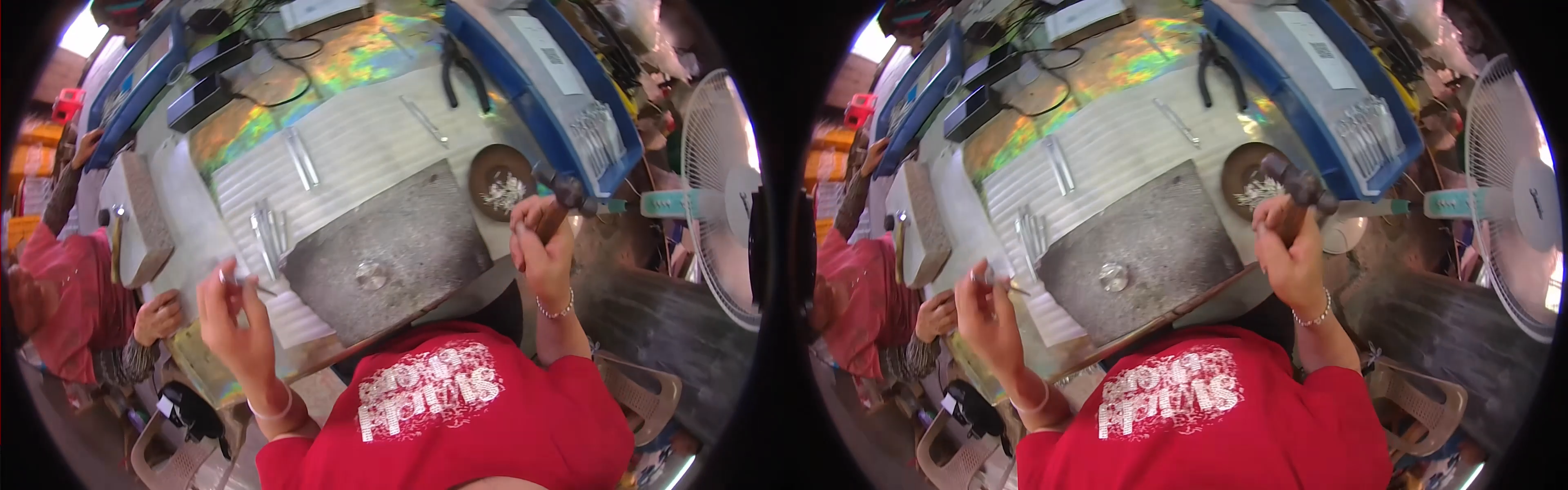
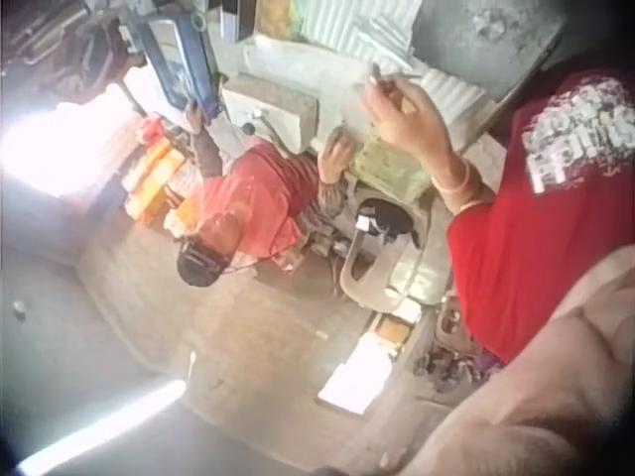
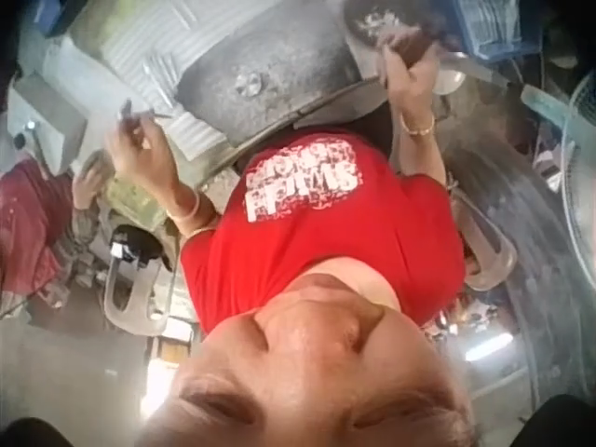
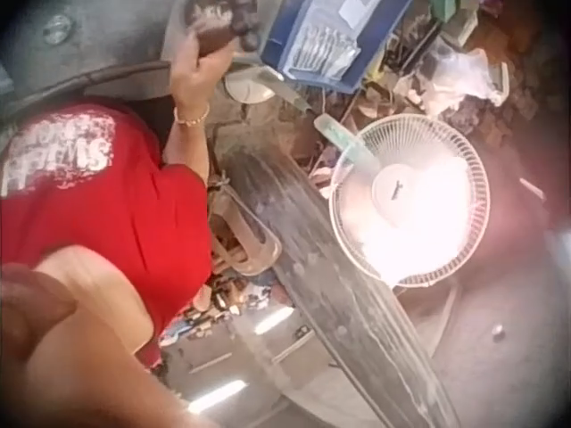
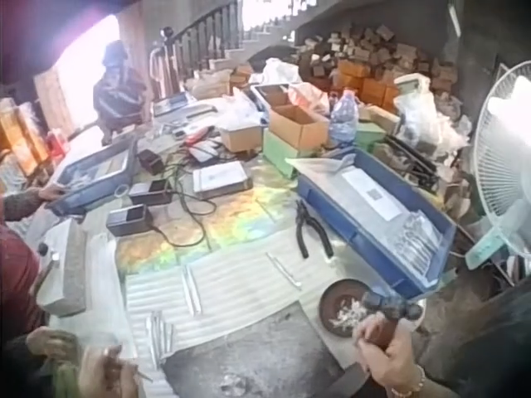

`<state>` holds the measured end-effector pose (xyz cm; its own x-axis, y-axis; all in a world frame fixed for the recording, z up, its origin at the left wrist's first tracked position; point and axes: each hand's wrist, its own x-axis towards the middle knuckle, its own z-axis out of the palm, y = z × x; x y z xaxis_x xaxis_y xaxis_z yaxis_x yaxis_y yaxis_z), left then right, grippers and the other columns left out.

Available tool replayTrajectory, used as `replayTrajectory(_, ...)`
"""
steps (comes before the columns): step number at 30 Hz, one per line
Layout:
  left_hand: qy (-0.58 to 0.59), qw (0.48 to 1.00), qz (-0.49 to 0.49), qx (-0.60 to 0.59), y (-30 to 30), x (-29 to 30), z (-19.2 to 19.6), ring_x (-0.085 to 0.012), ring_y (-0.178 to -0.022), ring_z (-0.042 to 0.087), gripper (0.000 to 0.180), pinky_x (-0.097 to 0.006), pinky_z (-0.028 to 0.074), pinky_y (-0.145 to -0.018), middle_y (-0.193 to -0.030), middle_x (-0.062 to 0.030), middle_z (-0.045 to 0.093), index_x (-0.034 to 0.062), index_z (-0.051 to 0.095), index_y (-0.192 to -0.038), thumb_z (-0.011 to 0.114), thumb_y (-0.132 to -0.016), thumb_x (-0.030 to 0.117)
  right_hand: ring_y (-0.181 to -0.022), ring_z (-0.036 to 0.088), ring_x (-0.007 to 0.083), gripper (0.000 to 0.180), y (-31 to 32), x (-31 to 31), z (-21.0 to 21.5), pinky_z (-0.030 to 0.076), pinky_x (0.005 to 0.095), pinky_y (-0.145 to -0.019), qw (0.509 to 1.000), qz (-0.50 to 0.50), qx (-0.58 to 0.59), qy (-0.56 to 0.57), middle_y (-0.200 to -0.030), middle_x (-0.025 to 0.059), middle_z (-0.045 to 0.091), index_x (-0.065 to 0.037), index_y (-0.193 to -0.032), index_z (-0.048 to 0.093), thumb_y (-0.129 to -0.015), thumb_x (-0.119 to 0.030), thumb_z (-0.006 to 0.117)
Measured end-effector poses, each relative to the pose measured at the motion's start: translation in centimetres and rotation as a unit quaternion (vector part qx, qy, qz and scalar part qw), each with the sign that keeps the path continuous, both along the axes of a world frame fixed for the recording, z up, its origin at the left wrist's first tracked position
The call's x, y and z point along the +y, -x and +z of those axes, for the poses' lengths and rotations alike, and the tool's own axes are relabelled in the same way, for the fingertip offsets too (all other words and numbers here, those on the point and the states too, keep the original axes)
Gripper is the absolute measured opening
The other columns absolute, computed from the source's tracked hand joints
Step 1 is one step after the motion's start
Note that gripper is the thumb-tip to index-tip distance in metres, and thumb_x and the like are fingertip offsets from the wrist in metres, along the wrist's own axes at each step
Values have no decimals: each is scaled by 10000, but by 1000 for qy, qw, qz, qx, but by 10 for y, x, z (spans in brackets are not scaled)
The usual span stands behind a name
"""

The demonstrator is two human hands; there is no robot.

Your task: Assembling small metal components by hammering pins into metal strips at a workbench.

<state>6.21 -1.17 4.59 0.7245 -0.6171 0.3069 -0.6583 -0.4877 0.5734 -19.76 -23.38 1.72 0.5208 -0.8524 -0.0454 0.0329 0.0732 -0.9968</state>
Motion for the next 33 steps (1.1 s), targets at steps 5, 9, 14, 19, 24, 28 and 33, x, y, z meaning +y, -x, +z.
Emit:
replayTrajectory(5,120,983,-96,101,46,-10,-12,-189,-787,594,289,-235,492,-631,-898,-109,569,8,566,-972,585,-726,-143,-651,558,98,102,9,-51,-20,434,245,-594,973,-54,207,90,-741,33,595,18,-902,584,-817,-34,564)
replayTrajectory(9,131,975,-125,127,56,-11,-24,-225,-790,596,281,-281,485,-695,-887,-117,606,13,563,-962,584,-724,-135,-681,615,281,194,-3,-72,-32,467,363,-629,930,-33,298,211,-760,178,613,47,-830,605,-750,-130,605)
replayTrajectory(14,102,973,-172,112,57,-12,-39,-265,-744,600,272,-317,484,-666,-854,-142,606,8,560,-955,576,-727,-139,-742,598,389,217,-17,-89,-41,461,446,-668,859,22,445,253,-783,237,609,44,-756,574,-721,-169,605)
replayTrajectory(19,47,974,-179,131,57,-11,-44,-270,-739,597,232,-313,477,-647,-847,-148,599,9,573,-947,572,-757,-124,-755,590,414,189,-28,-91,-41,458,473,-697,835,42,482,263,-782,261,600,51,-752,577,-712,-133,581)
replayTrajectory(24,58,966,-185,170,51,-8,-46,-268,-746,600,202,-306,479,-655,-859,-150,606,-2,583,-951,593,-774,-100,-726,580,423,143,-31,-93,-50,457,477,-670,796,62,500,337,-723,248,589,39,-706,545,-693,-102,564)
replayTrajectory(28,62,966,-182,174,49,-6,-46,-265,-757,605,179,-300,480,-659,-865,-147,611,-5,584,-936,601,-778,-89,-729,575,430,147,-37,-93,-44,454,481,-669,767,105,533,342,-738,254,581,41,-721,543,-691,-101,561)
replayTrajectory(33,84,964,-187,168,50,-4,-45,-231,-770,622,115,-289,491,-669,-870,-138,616,-15,575,-914,604,-810,-55,-611,581,311,167,-14,-100,-37,451,379,-574,879,78,386,268,-685,194,581,34,-745,555,-721,-126,596)
